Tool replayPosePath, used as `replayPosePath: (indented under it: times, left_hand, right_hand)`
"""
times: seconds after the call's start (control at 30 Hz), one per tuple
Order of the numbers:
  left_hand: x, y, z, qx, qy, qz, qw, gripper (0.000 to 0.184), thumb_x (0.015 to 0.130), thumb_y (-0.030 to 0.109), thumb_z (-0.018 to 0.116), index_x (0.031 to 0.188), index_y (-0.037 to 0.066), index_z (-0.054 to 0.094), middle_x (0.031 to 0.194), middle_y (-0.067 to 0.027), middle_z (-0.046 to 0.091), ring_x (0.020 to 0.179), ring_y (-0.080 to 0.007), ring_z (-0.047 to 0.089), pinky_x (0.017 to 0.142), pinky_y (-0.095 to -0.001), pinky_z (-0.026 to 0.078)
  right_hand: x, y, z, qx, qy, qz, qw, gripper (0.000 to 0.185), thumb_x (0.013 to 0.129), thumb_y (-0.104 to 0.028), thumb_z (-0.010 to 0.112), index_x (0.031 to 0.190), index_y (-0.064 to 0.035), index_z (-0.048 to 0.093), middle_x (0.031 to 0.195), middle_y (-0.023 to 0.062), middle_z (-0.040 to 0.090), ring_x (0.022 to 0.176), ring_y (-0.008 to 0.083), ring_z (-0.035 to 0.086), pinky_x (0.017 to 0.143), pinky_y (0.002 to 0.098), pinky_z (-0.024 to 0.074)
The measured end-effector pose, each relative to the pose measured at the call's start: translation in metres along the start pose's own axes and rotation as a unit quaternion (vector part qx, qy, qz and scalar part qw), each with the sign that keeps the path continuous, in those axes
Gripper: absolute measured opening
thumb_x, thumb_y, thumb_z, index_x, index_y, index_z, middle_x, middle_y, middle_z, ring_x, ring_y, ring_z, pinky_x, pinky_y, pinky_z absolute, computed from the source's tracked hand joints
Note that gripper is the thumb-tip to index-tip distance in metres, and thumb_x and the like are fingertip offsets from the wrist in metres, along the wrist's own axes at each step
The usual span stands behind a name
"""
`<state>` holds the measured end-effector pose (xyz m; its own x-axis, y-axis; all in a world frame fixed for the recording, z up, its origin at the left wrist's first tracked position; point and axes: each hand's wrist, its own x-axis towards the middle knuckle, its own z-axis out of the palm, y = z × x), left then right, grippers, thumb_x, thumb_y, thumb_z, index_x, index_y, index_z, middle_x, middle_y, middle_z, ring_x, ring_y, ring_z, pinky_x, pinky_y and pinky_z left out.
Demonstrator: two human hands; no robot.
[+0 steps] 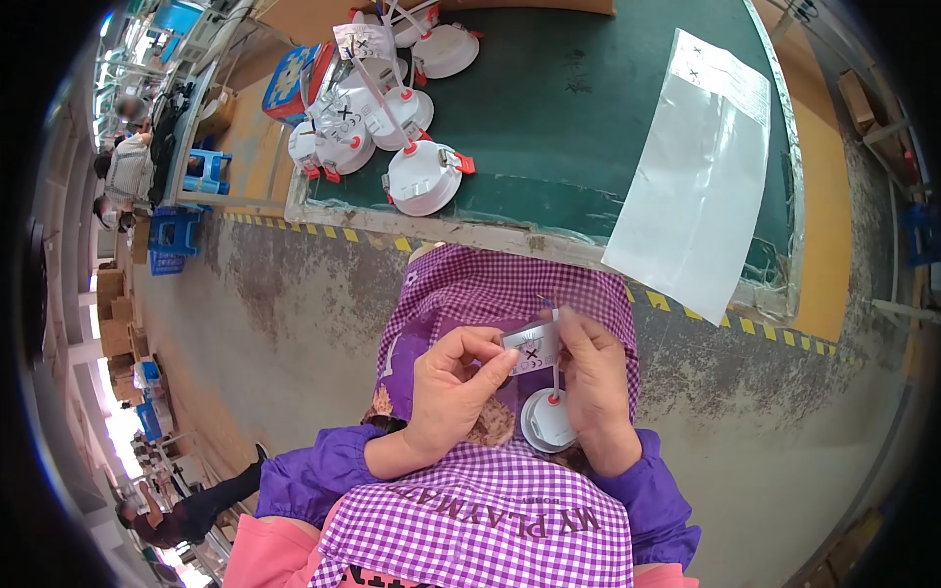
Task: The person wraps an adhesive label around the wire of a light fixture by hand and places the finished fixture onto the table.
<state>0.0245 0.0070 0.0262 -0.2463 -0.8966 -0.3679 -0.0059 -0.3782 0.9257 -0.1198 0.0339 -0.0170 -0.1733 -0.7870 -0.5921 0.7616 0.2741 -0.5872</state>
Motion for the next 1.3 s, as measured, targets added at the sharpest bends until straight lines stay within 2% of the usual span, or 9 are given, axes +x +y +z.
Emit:
replayPosePath:
  times: [0.17, 0.37, 0.47, 0.77, 0.87, 1.0, 1.07, 1.2, 1.3]
  left_hand:
    - [-0.001, 0.002, 0.0, -0.012, -0.001, -0.015, 1.0, 0.007, 0.084, -0.001, 0.063, 0.088, -0.001, 0.058, 0.102, -0.0081, 0.059, 0.083, -0.0077, 0.057, 0.071, -0.0193, 0.049]
    - [-0.002, 0.0, -0.001, -0.022, -0.008, -0.022, 0.999, 0.006, 0.085, -0.002, 0.062, 0.089, -0.001, 0.058, 0.103, -0.0085, 0.059, 0.087, -0.0087, 0.058, 0.075, -0.0206, 0.05]
    - [-0.002, -0.001, -0.001, -0.023, -0.009, -0.017, 1.0, 0.005, 0.085, -0.002, 0.061, 0.089, -0.001, 0.058, 0.103, -0.0085, 0.059, 0.088, -0.009, 0.058, 0.076, -0.0212, 0.049]
    - [-0.002, -0.001, -0.002, -0.02, -0.016, -0.013, 1.0, 0.005, 0.086, -0.002, 0.061, 0.09, 0.0, 0.058, 0.102, -0.0078, 0.059, 0.088, -0.0089, 0.057, 0.077, -0.0215, 0.049]
    - [-0.002, 0.001, -0.002, -0.022, -0.022, -0.015, 0.999, 0.005, 0.086, -0.002, 0.061, 0.09, 0.0, 0.057, 0.101, -0.0074, 0.058, 0.087, -0.0085, 0.057, 0.077, -0.0216, 0.049]
    - [-0.003, 0.006, 0.0, -0.027, -0.028, -0.019, 0.999, 0.006, 0.086, -0.002, 0.061, 0.09, 0.0, 0.057, 0.101, -0.0071, 0.058, 0.087, -0.0081, 0.056, 0.076, -0.0216, 0.048]
    - [-0.002, 0.004, -0.001, -0.03, -0.032, -0.011, 0.999, 0.006, 0.086, -0.002, 0.061, 0.09, 0.0, 0.057, 0.101, -0.0068, 0.058, 0.087, -0.0079, 0.056, 0.076, -0.0213, 0.048]
    - [-0.003, 0.008, -0.001, -0.014, -0.037, -0.013, 0.999, 0.007, 0.085, 0.0, 0.062, 0.091, 0.0, 0.057, 0.101, -0.0062, 0.058, 0.086, -0.0073, 0.056, 0.074, -0.0204, 0.047]
    - [-0.003, 0.009, 0.0, 0.014, -0.026, 0.006, 1.0, 0.007, 0.086, 0.005, 0.063, 0.089, 0.001, 0.058, 0.099, -0.0043, 0.059, 0.074, -0.0036, 0.055, 0.06, -0.0158, 0.045]
  right_hand:
    - [0.005, 0.001, -0.003, 0.048, -0.009, 0.012, 0.999, 0.011, 0.084, -0.01, 0.065, 0.094, -0.0038, 0.064, 0.091, 0.0052, 0.066, 0.083, 0.0128, 0.06, 0.076, 0.0265, 0.0466]
    - [0.003, 0.002, 0.002, 0.046, -0.006, -0.021, 0.999, 0.007, 0.086, -0.007, 0.061, 0.092, -0.0034, 0.061, 0.091, 0.0048, 0.062, 0.086, 0.0136, 0.057, 0.08, 0.0268, 0.0455]
    - [0.002, 0.004, 0.005, 0.05, 0.011, -0.048, 0.998, 0.009, 0.084, -0.007, 0.064, 0.092, -0.0024, 0.063, 0.086, 0.0037, 0.064, 0.079, 0.011, 0.059, 0.073, 0.0236, 0.0462]
    - [-0.001, 0.009, 0.009, 0.009, 0.027, -0.104, 0.994, 0.011, 0.086, -0.009, 0.064, 0.094, -0.002, 0.062, 0.084, 0.0022, 0.063, 0.074, 0.0082, 0.057, 0.067, 0.0212, 0.0449]
    - [-0.001, 0.001, 0.008, 0.013, 0.034, -0.054, 0.998, 0.013, 0.087, -0.011, 0.062, 0.095, -0.0019, 0.063, 0.085, 0.0032, 0.063, 0.077, 0.0097, 0.058, 0.07, 0.0231, 0.0463]
    - [0.003, -0.008, 0.004, 0.051, -0.02, 0.004, 0.999, 0.013, 0.087, -0.011, 0.062, 0.096, -0.0028, 0.064, 0.088, 0.0051, 0.065, 0.084, 0.0131, 0.06, 0.077, 0.0267, 0.0476]
    - [0.008, -0.006, -0.005, 0.077, -0.069, 0.023, 0.994, 0.011, 0.086, -0.011, 0.063, 0.095, -0.0035, 0.065, 0.091, 0.0059, 0.065, 0.087, 0.0147, 0.06, 0.08, 0.0282, 0.0476]
    - [0.012, -0.001, -0.007, 0.098, -0.084, 0.0, 0.992, 0.005, 0.084, -0.008, 0.064, 0.087, -0.0047, 0.065, 0.091, 0.005, 0.063, 0.088, 0.014, 0.058, 0.083, 0.028, 0.0444]
    - [0.01, 0.0, -0.003, 0.112, -0.075, 0.0, 0.991, 0.004, 0.083, -0.007, 0.065, 0.08, -0.0052, 0.064, 0.091, 0.0038, 0.061, 0.087, 0.0133, 0.055, 0.083, 0.0281, 0.0421]
